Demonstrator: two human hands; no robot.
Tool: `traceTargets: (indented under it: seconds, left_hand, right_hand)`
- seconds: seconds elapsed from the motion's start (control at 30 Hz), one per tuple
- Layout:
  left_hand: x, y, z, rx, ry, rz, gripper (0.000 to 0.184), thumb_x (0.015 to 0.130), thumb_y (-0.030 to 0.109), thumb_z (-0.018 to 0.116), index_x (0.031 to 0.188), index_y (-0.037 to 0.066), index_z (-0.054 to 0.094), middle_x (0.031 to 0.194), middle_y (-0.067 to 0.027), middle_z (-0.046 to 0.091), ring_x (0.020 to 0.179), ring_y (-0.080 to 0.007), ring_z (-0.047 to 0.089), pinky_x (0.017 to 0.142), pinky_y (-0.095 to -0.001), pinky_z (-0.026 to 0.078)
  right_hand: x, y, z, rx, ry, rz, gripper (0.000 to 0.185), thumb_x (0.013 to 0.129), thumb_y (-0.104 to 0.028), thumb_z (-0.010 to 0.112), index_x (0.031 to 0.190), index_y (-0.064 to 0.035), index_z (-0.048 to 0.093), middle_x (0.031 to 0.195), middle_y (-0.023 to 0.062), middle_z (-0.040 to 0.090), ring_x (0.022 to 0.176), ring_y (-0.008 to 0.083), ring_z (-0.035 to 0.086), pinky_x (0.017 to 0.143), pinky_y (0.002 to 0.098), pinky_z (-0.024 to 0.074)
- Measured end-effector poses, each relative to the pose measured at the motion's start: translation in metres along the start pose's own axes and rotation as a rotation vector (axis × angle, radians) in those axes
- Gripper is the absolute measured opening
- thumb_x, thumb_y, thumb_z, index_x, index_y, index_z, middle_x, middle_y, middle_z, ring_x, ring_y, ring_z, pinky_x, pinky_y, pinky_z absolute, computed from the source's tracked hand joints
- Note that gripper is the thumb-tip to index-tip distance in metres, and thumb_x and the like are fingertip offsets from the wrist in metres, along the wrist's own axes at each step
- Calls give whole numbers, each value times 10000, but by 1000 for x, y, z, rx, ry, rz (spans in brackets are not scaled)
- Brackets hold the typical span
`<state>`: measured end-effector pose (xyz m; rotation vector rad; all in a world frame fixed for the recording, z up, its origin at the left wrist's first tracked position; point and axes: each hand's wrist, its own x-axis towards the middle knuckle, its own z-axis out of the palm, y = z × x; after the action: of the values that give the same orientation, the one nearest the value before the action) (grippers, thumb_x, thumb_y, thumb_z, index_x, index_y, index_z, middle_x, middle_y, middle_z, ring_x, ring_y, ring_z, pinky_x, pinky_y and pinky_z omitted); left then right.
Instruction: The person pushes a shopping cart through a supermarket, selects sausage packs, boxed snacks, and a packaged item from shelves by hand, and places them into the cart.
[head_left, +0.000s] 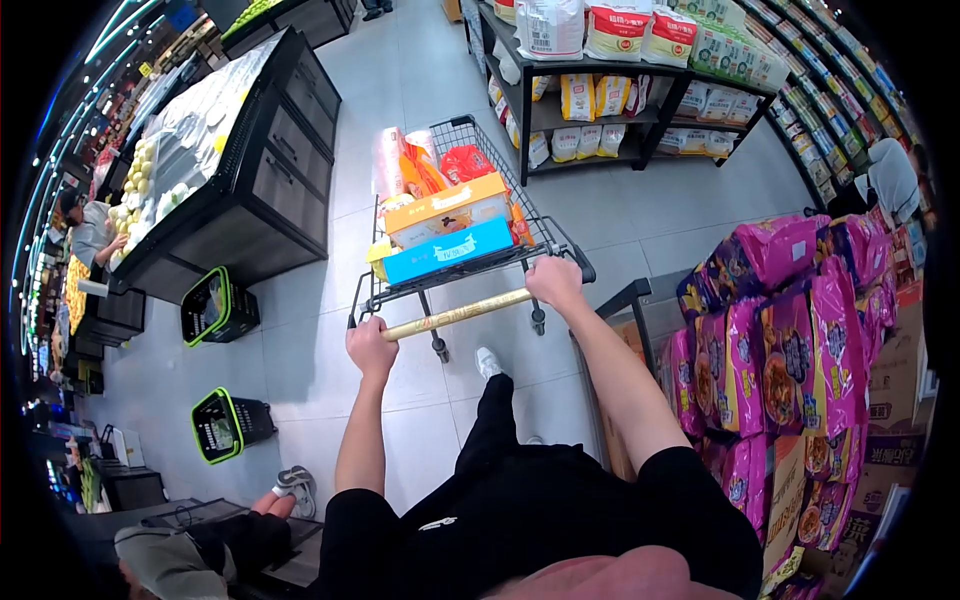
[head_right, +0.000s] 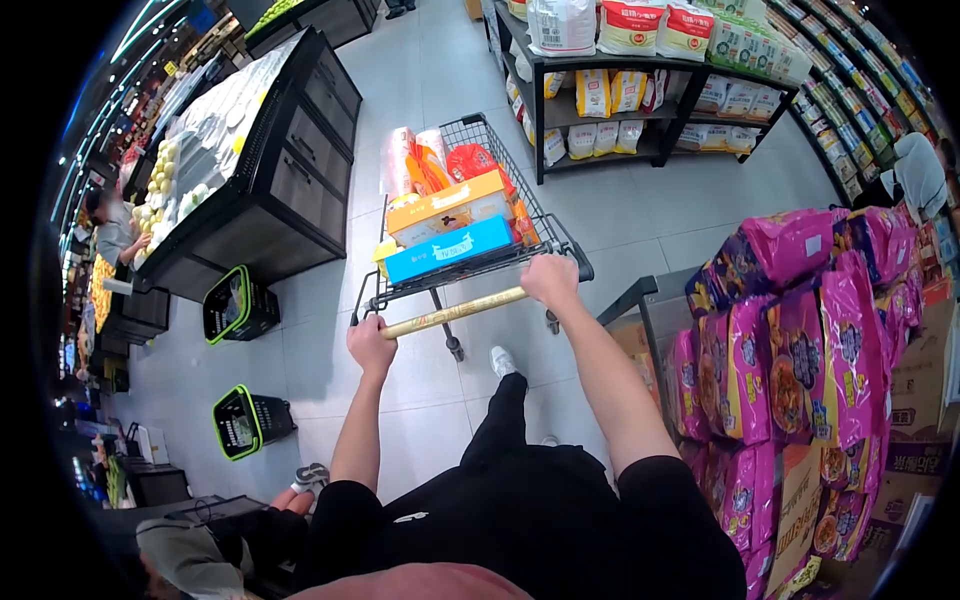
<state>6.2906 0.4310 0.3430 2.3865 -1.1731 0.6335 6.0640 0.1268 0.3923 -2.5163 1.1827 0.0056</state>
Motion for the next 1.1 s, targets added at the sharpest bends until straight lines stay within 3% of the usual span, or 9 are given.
traceTargets:
  seconds: [0.23, 0.4, 0.53, 0.63, 0.7, 0.93, 1.1]
  left_hand:
    - [91, -13, 58, -38, -31, 2, 172, 673, 39, 666, 685, 149, 534, 606, -22, 519, 586, -240, 521, 627, -383, 370]
    - [126, 75, 153, -43, -94, 33, 161, 680, 36, 662, 693, 142, 542, 620, -34, 526, 614, -258, 525, 644, -385, 377]
    - [166, 51, 158, 41, -163, -6, 140, 688, 35, 654, 704, 128, 551, 646, -56, 538, 657, -290, 531, 655, -395, 381]
    - [190, 47, 173, 45, -197, -20, 131, 692, 41, 652, 710, 119, 548, 661, -64, 546, 664, -302, 528, 665, -404, 378]
    - [204, 47, 177, 59, -236, -35, 125, 699, 51, 647, 719, 106, 537, 684, -72, 552, 680, -310, 520, 680, -416, 368]
    - [229, 78, 199, 208, -207, -104, 139, 693, 47, 639, 711, 112, 517, 690, -66, 534, 721, -306, 512, 689, -414, 361]
    - [253, 96, 217, 248, -250, -139, 145, 698, 44, 640, 720, 117, 516, 702, -51, 532, 748, -291, 519, 724, -405, 365]
  right_hand:
    - [110, -2, -3, -1, 13, -22, 338, 853, -316, 502, 806, -77, 736, 798, 152, 712, 771, 344, 692, 725, 464, 529]
    - [180, 117, 7, 23, 43, -57, 360, 859, -323, 495, 769, -73, 738, 751, 139, 710, 711, 335, 694, 690, 458, 527]
    - [207, 92, 3, 79, 25, -104, 358, 854, -330, 502, 725, -83, 727, 682, 126, 695, 637, 314, 680, 703, 439, 524]
    - [227, 97, 9, 115, 87, -220, 303, 837, -306, 536, 670, -93, 674, 611, 113, 658, 575, 293, 649, 744, 423, 506]
    - [240, 99, 16, 168, 305, -344, 227, 813, -268, 578, 654, -108, 603, 559, 88, 613, 529, 279, 614, 744, 404, 481]
    - [284, 125, -9, 317, 345, -525, 194, 807, -239, 606, 672, -105, 569, 580, 63, 609, 545, 267, 605, 692, 419, 455]
    - [315, 145, -39, 366, 162, -611, 145, 808, -229, 607, 801, -85, 597, 684, 76, 622, 672, 258, 627, 731, 405, 443]
